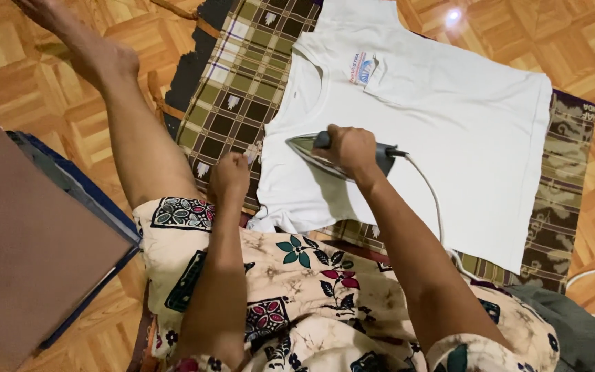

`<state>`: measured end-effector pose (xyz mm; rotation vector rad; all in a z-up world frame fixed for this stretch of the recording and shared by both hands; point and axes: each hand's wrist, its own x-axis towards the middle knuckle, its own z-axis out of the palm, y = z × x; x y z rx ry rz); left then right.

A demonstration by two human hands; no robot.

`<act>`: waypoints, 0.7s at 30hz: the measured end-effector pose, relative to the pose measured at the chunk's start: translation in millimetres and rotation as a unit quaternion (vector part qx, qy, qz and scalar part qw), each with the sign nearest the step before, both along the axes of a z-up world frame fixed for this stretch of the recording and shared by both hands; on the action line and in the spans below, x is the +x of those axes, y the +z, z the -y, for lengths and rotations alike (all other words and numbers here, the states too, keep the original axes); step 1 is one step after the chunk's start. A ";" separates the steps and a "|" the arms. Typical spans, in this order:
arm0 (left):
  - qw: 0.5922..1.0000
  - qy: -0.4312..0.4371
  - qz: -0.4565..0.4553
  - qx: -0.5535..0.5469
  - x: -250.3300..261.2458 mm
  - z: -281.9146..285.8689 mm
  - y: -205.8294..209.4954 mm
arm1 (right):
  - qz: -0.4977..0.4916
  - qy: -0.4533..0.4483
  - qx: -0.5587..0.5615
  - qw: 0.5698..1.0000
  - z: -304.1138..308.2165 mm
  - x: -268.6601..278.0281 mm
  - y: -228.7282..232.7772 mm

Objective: The person irons a white shirt using an iron while sitting on the floor. The person smooths out the sleeves and the body of the shirt with their hands and the iron.

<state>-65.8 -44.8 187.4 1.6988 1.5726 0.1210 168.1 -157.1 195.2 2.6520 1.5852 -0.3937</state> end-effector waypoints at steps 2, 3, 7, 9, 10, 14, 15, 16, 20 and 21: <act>1.000 -0.015 0.012 0.022 20.6 -26.2 -49.9 | 0.009 -0.014 -0.006 1.000 7.2 5.3 5.7; 0.998 -0.030 0.022 0.045 30.2 -39.5 -75.3 | 0.017 -0.030 -0.011 0.999 10.2 7.3 8.0; 0.995 -0.031 0.086 0.045 62.2 -63.1 -109.9 | 0.005 -0.036 -0.034 0.999 7.5 6.3 13.4; 0.989 -0.058 0.125 0.062 72.4 -77.1 -125.9 | 0.007 -0.037 -0.044 0.998 5.6 6.6 10.7; 0.989 -0.055 0.123 0.060 77.8 -83.4 -134.7 | 0.005 -0.035 -0.047 0.998 4.6 7.0 7.5; 0.987 -0.145 0.000 0.063 87.5 -99.3 -141.4 | 0.008 -0.018 -0.056 0.998 -3.9 7.2 -1.1; 0.982 -0.174 -0.008 0.069 86.8 -100.5 -136.3 | 0.007 -0.011 -0.058 0.998 -6.6 6.5 -2.6; 0.982 -0.174 -0.010 0.068 85.9 -104.6 -134.3 | 0.005 -0.011 -0.058 0.998 -10.6 3.3 -1.1; 0.978 -0.185 0.055 0.074 83.2 -117.8 -131.9 | -0.001 0.004 -0.040 0.999 -23.7 -6.3 -3.9; 0.978 -0.185 0.061 0.073 82.6 -120.4 -133.0 | 0.004 0.008 -0.036 0.999 -26.5 -8.0 -7.1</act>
